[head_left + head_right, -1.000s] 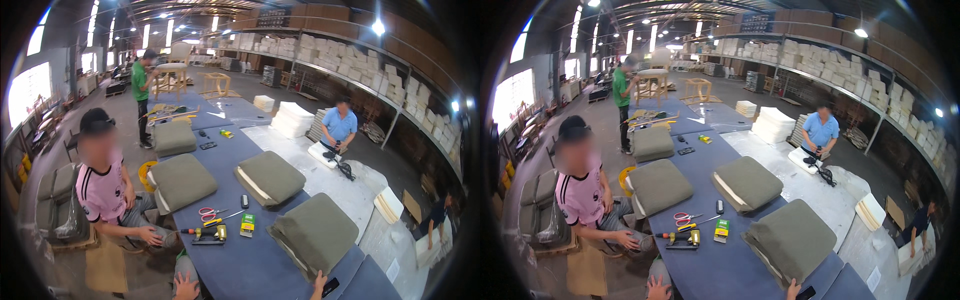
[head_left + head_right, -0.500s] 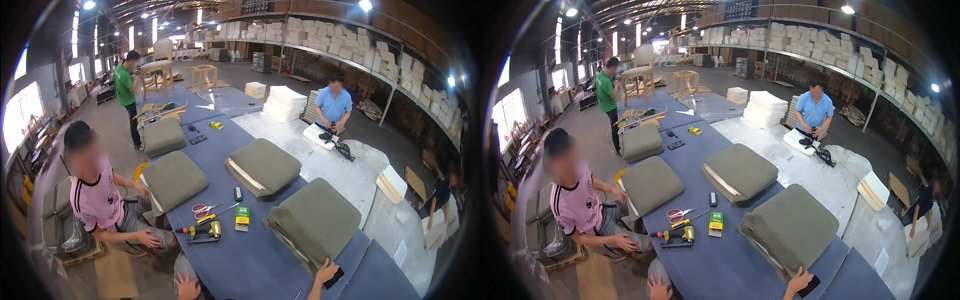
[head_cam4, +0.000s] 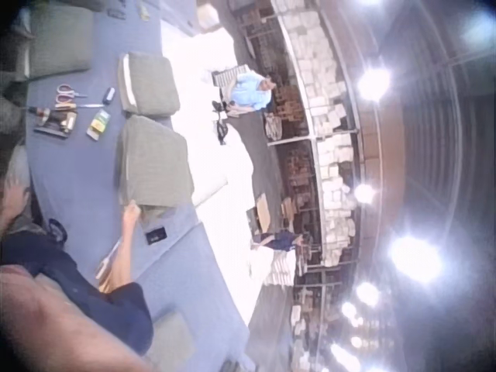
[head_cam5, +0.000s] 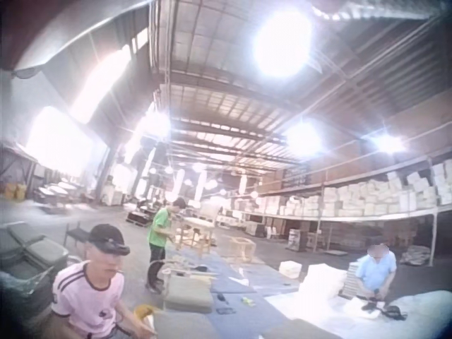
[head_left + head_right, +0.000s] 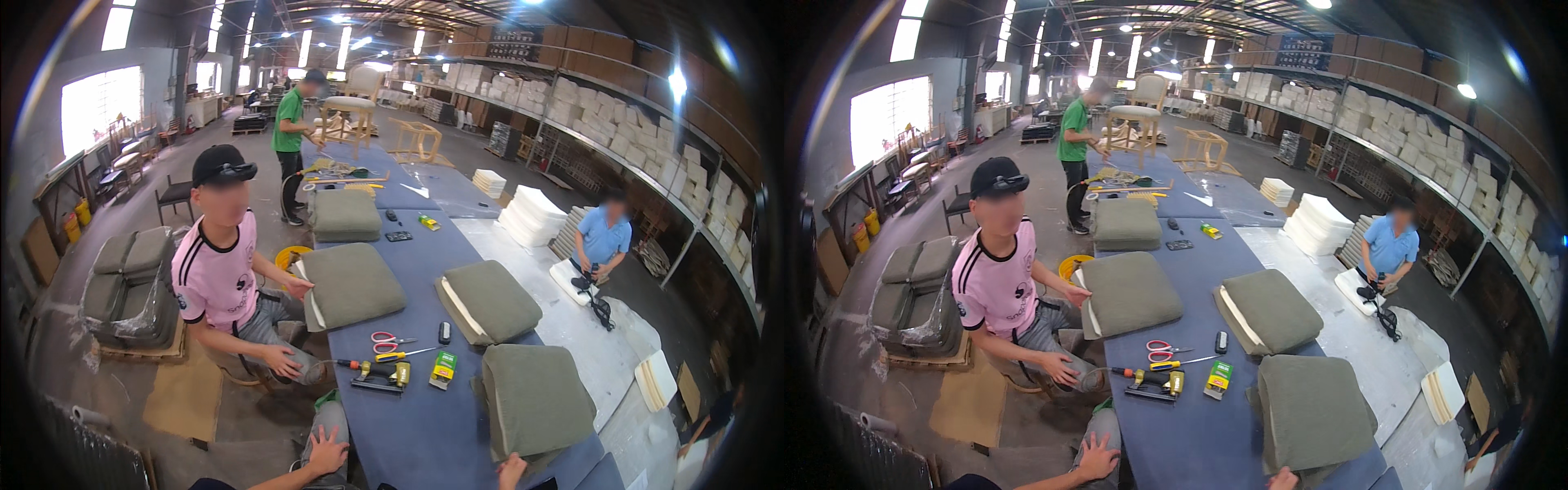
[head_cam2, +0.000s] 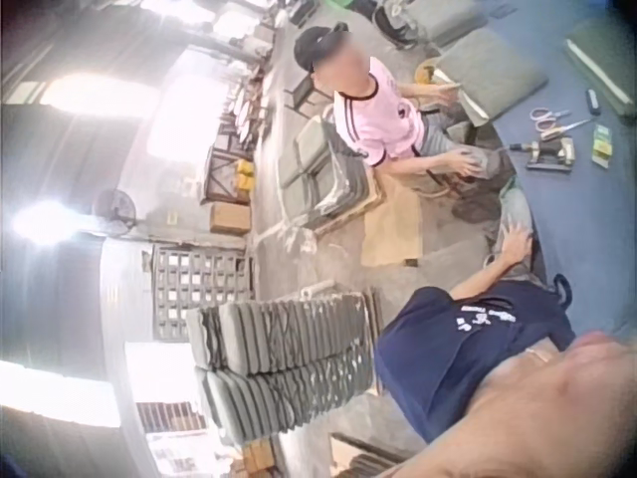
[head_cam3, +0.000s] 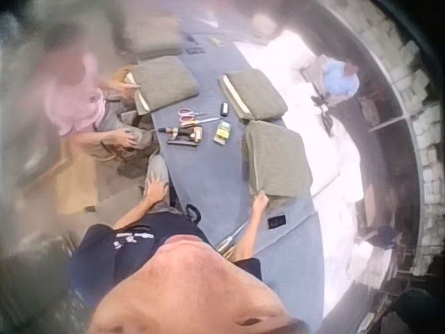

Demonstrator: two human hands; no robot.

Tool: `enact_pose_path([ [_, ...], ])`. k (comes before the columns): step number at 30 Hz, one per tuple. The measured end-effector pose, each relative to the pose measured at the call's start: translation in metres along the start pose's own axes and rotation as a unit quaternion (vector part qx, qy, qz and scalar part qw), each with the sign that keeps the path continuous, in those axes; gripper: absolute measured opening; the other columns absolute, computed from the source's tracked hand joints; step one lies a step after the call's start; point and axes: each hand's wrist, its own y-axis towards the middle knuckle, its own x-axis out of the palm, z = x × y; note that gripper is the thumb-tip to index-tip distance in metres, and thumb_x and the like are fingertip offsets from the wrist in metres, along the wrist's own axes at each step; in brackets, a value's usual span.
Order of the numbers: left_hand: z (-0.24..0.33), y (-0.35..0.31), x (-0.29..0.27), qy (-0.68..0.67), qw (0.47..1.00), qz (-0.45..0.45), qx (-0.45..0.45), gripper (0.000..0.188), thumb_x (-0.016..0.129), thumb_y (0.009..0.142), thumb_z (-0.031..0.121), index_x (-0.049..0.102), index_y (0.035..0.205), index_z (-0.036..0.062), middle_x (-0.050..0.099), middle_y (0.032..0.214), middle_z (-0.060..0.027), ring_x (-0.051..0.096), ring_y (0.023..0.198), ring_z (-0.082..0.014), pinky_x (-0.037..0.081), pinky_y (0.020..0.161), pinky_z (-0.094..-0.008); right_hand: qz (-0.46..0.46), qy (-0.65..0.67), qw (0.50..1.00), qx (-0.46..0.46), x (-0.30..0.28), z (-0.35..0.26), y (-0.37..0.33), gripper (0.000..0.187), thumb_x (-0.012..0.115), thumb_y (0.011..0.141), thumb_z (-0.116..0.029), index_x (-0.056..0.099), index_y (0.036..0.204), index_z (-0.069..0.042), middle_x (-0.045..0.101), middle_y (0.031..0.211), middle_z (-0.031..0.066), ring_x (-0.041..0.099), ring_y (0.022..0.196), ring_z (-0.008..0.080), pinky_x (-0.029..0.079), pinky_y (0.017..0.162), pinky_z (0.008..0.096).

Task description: The person repeatedly folds and aligns green fabric covers over rectangular foam cushions on a large table. They smooth the fabric, tuck edges, and place finished units on the table while other workers handle materials in the background.

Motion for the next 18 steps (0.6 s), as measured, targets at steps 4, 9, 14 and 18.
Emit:
enact_pose_path([
  [4, -0.005, -0.008, -0.001, -0.011, 1.0, -0.013, -0.003, 0.038, 0.063, 0.094, 0.041, 0.072, 0.129, 0.0281, 0.031, 0.164, -0.0188, 0.021, 0.147, -0.0614, 0.023, 0.109, -0.0825, -0.056, 0.065, 0.992, 0.093, 0.021, -0.107, -0.06, 0.048, 0.049, 0.107, -0.033, 0.06, 0.083, 0.006, 0.063, 0.077, 0.0289, 0.058, 0.067, 0.0428, 0.046, 0.064, 0.0523],
  [9, 0.004, 0.003, -0.006, -0.013, 0.999, -0.029, 0.0, 0.039, 0.063, 0.093, 0.04, 0.072, 0.129, 0.0261, 0.03, 0.164, -0.0198, 0.022, 0.146, -0.0618, 0.023, 0.109, -0.0827, -0.02, 0.075, 0.982, 0.174, -0.008, -0.042, -0.142, 0.037, 0.054, 0.104, -0.027, 0.06, 0.086, 0.005, 0.063, 0.076, 0.0154, 0.058, 0.065, 0.0273, 0.045, 0.052, 0.0423],
  [14, 0.003, -0.01, -0.002, -0.002, 1.0, -0.002, -0.005, 0.038, 0.064, 0.091, 0.036, 0.073, 0.126, 0.0221, 0.032, 0.161, -0.0218, 0.022, 0.146, -0.0622, 0.025, 0.108, -0.0824, 0.124, 0.217, 0.931, 0.267, -0.102, -0.089, -0.177, 0.026, 0.054, 0.103, -0.021, 0.064, 0.102, 0.003, 0.065, 0.093, 0.0107, 0.061, 0.076, 0.0207, 0.05, 0.061, 0.0348],
  [18, 0.012, 0.001, -0.007, -0.016, 1.0, 0.004, 0.005, 0.036, 0.066, 0.09, 0.034, 0.074, 0.122, 0.0212, 0.036, 0.158, -0.022, 0.022, 0.145, -0.0616, 0.025, 0.108, -0.0815, 0.356, 0.276, 0.849, 0.278, -0.16, -0.16, -0.14, 0.029, 0.051, 0.104, -0.02, 0.063, 0.111, 0.005, 0.065, 0.102, 0.0142, 0.063, 0.089, 0.0223, 0.054, 0.068, 0.0363],
])
